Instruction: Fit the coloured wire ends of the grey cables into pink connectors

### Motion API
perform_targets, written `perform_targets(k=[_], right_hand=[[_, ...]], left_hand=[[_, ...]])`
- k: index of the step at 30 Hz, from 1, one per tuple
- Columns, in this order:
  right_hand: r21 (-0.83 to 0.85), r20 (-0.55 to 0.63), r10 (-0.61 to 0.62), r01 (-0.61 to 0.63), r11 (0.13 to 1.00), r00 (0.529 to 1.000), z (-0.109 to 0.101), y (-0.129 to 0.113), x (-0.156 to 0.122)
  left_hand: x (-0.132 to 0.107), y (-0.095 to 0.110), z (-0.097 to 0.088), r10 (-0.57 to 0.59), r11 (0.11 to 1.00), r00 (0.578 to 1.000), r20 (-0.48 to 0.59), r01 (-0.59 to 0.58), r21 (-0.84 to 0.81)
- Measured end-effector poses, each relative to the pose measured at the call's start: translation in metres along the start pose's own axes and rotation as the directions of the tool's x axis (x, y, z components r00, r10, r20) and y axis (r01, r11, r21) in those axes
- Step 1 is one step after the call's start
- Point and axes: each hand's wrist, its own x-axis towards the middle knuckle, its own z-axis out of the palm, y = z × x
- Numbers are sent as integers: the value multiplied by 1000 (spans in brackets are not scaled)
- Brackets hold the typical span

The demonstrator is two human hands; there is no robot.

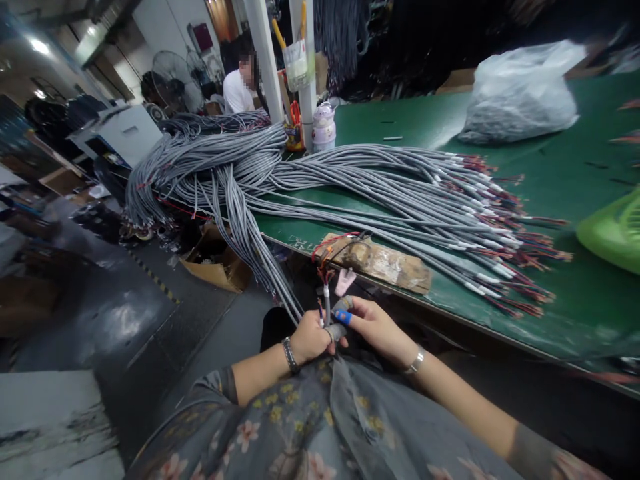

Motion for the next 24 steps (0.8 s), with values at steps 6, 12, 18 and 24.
perform_targets(k=[6,12,18,24], right_hand=[[-7,-22,-20,19,1000,1000,-6,-3,0],[45,-78,23,-19,999,997,-9,5,-1],[33,-89,29,-27,999,996,-4,3,1],[34,-149,80,-76,997,986,-5,8,1]], left_hand=[[-1,3,-1,43,994,998,-50,-47,-95],[-2,7,0,50,986,992,-114,-68,-153],[0,7,1,42,987,989,-141,-63,-145],[0,7,1,21,978,982,-185,-58,-198]])
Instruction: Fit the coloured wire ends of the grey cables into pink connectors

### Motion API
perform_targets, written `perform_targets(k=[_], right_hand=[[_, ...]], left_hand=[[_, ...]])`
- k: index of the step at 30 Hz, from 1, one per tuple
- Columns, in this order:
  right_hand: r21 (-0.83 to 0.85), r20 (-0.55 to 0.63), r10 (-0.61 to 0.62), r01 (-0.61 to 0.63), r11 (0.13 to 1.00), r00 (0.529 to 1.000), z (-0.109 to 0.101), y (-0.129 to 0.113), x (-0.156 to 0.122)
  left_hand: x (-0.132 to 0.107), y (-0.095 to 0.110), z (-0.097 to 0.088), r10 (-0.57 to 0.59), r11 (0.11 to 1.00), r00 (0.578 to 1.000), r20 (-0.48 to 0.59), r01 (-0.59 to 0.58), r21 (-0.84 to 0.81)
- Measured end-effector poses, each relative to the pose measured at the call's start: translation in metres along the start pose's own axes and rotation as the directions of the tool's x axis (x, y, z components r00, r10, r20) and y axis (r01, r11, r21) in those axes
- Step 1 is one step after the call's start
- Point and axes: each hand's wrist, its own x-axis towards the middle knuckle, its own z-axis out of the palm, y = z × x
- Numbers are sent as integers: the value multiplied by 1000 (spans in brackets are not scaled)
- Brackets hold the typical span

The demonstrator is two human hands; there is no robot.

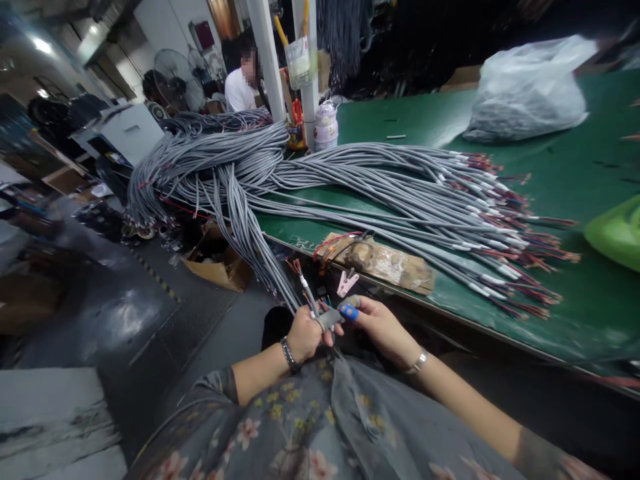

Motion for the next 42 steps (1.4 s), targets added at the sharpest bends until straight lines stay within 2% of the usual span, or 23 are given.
perform_targets(k=[4,8,10,13,22,25,28,31,34,39,42], right_hand=[[159,-44,43,-36,987,998,-5,4,4],[349,-74,121,-88,933,990,-9,2,17],[364,-50,138,-110,925,989,-7,-2,24],[371,-37,86,-66,926,996,-2,-6,33],[421,-117,21,30,907,993,7,-3,38],[457,-116,62,-2,890,991,7,-3,37],[480,-48,114,-77,874,992,4,-3,34],[484,40,131,-135,865,990,0,-4,30],[450,83,104,-130,884,991,-2,-6,28],[371,4,31,-30,928,1000,0,-10,26],[358,-22,41,-30,933,999,1,-12,26]], left_hand=[[0,3,-2,-2,999,999,-33,0,-42],[0,8,-1,30,991,995,-94,-41,-125],[1,10,1,40,987,990,-134,-60,-146],[2,11,6,42,985,984,-175,-70,-155],[5,7,12,41,993,989,-143,-57,-105],[4,7,11,51,995,989,-138,-62,-77],[0,6,8,62,995,988,-138,-72,-65],[-4,5,3,73,996,992,-107,-79,-48],[-5,7,-3,66,997,997,-42,-68,-38],[4,18,-12,-50,999,987,155,51,-6],[11,21,-14,-73,997,971,227,73,10]])
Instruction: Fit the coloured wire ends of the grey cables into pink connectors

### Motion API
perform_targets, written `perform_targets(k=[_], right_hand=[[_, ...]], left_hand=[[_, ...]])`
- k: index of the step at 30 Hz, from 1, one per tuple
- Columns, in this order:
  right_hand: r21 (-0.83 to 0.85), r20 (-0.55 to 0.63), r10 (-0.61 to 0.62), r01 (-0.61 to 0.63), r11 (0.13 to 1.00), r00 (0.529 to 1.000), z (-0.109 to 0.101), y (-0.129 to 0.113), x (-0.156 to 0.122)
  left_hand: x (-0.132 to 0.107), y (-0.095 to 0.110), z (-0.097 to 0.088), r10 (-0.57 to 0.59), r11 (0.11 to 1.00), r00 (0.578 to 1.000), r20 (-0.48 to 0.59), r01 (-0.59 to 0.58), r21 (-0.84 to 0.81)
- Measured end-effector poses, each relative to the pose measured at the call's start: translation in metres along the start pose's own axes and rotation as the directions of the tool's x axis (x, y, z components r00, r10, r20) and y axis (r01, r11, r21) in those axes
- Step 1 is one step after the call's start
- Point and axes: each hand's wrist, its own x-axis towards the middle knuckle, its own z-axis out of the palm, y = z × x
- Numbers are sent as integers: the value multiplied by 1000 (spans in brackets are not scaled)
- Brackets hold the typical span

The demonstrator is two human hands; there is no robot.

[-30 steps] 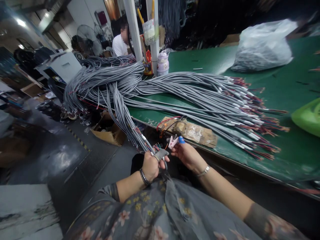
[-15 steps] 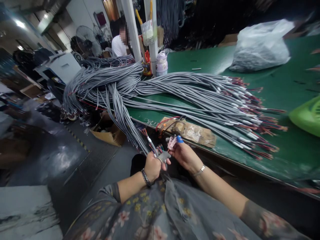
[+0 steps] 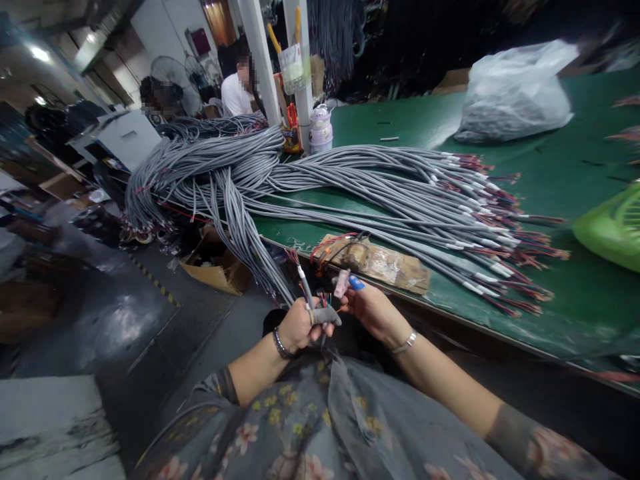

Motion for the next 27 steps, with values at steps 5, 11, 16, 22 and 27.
perform_targets(k=[5,11,16,22,27], right_hand=[[-54,-19,0,-1,999,1000,2,-1,0],[-224,-109,-211,183,957,971,3,4,-2],[-84,-14,-65,64,994,998,3,4,4],[33,-86,-44,47,998,995,8,3,11],[14,-100,-86,87,996,991,11,4,9]], left_hand=[[8,-2,-1,4,1000,1000,14,-4,-16],[9,1,-1,-6,1000,999,31,7,-25],[10,4,0,-12,1000,999,40,13,-24],[12,1,1,-21,1000,999,32,21,5],[12,0,1,-34,999,999,30,33,22]])
